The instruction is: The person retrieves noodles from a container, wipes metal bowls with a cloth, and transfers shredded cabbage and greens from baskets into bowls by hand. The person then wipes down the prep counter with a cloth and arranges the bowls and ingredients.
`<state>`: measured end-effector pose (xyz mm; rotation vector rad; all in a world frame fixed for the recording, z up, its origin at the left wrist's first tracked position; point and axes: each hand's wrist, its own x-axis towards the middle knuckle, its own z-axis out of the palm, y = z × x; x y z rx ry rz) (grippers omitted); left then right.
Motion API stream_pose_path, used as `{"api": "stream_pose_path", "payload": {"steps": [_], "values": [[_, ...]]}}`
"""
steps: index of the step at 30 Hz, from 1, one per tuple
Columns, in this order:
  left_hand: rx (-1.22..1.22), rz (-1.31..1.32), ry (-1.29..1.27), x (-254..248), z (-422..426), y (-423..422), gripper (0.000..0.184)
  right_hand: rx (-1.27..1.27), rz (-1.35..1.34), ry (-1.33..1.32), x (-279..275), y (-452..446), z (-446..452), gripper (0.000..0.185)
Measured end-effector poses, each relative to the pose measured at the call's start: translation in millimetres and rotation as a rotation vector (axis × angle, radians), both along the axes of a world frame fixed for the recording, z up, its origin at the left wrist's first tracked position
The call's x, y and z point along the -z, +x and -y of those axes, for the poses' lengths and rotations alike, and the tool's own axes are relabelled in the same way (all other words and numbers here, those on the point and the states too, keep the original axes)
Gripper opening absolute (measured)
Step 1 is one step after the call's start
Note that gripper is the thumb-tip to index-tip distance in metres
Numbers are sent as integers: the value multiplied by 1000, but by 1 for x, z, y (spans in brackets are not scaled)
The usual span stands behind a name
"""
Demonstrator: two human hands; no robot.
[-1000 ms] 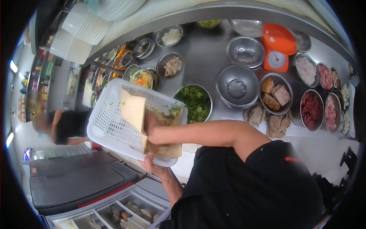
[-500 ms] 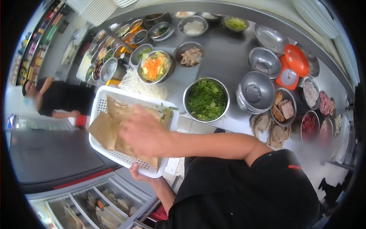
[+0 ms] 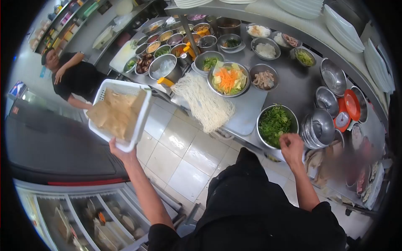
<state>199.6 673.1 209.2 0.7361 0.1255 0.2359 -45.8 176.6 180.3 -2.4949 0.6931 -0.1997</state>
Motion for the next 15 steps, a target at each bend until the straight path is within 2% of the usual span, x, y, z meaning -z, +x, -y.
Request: {"api": "stream_pose_path", "payload": {"steps": [1,3,4,5,7,8,9,10,13,14,15], "values": [[61,-31,-39,-3,-6,24,67,14,7,4,0,-3,-9,28],[40,-113,-13,-12,-8,74,67,37,349,-383,-3,-5,-25,30],[10,-208,9,-15,-6,100,68,89,357,-318,5,-8,-26,39],[39,-202,18,-15,-8,126,68,120,358,-317,12,-7,-30,39],[9,-279,42,-12,-20,180,72,427,504,-134,24,-6,-38,52],[42,-322,48,-13,-40,209,74,497,528,98,28,-7,-39,54],[85,-374,63,-12,-47,230,76,573,500,87,36,-6,-41,54],[-54,-435,-88,-37,-19,225,78,715,574,276,47,-2,-43,49],[-23,-393,81,-35,-77,279,74,1043,711,829,78,2,-36,33],[-30,-367,160,-33,-97,297,83,1099,718,804,76,6,-36,33],[-44,-357,186,-36,-108,313,84,1108,747,767,73,11,-36,28]]}}
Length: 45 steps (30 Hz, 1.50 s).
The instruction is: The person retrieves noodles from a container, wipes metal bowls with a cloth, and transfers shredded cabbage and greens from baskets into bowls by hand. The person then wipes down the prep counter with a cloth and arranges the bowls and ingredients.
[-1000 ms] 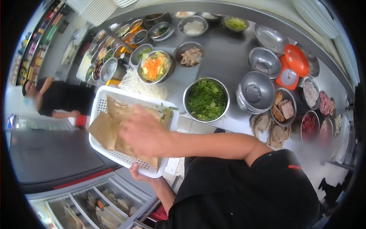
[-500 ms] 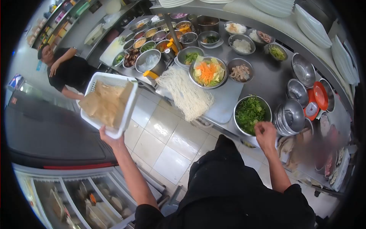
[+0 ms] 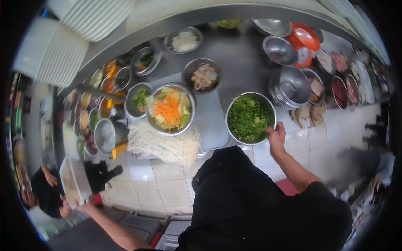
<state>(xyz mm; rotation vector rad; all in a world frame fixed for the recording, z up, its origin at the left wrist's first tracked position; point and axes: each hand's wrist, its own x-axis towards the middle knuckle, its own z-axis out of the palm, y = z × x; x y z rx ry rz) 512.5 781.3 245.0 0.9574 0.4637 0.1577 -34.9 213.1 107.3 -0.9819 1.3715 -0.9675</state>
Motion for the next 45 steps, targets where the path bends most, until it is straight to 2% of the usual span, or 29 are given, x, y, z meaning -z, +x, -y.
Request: {"api": "stream_pose_path", "payload": {"steps": [2,4,8,10,13,14,16,17,18,20,21,22,23,24,25,26,27,29,31,32,34,37,41,44,45], "values": [[-40,-2,3,-5,-14,26,86,47,-25,-50,-4,-1,-1,23],[-71,1,-16,-5,-19,49,87,74,-127,40,-5,1,0,15],[-98,11,-87,5,-31,92,91,124,-68,205,-30,11,-3,16],[-73,16,-88,7,-41,119,93,181,-50,181,-34,16,-12,18],[-36,24,-95,19,-41,159,96,243,173,195,-7,0,-25,21],[-13,20,-106,29,-48,171,96,265,174,183,-11,-1,-37,21],[91,-117,13,48,-64,193,101,407,299,122,-13,-1,-66,22],[157,-128,102,62,-61,196,88,479,384,60,-12,-5,-84,20],[228,-133,191,85,-53,191,78,507,386,57,-5,-18,-100,20],[551,-107,233,159,-55,186,48,578,637,173,8,-58,-141,18],[838,-79,195,196,-49,169,44,637,667,189,10,-71,-167,18],[861,-367,204,212,-26,133,45,695,681,176,20,-82,-193,18],[1200,-333,329,289,-56,151,45,809,615,156,34,-93,-217,17],[940,-508,637,351,-48,123,45,923,551,139,43,-100,-242,17],[1446,-525,381,358,-61,89,50,1069,420,73,18,-75,-264,15],[1512,-819,713,374,-35,52,53,1124,436,66,22,-68,-283,15],[1627,-695,880,317,14,-28,54,1184,411,133,29,-62,-301,14],[1932,-599,928,455,-8,-28,48,1345,460,261,64,-66,-329,13],[2174,-342,1243,395,45,-74,48,1451,591,330,98,-64,-350,12],[2225,-276,1329,370,73,-90,47,1507,705,397,108,-60,-355,12],[2312,-167,1464,341,120,-114,47,1595,752,461,112,-48,-351,11],[2399,-41,1602,306,178,-160,47,1626,816,597,129,-48,-341,9],[2440,55,1750,304,243,-227,46,1533,855,472,160,-58,-311,2],[2475,-54,1493,319,299,-281,47,1477,823,447,185,-76,-269,6],[2458,-244,1363,318,323,-307,57,1449,782,448,192,-85,-251,9]]}}
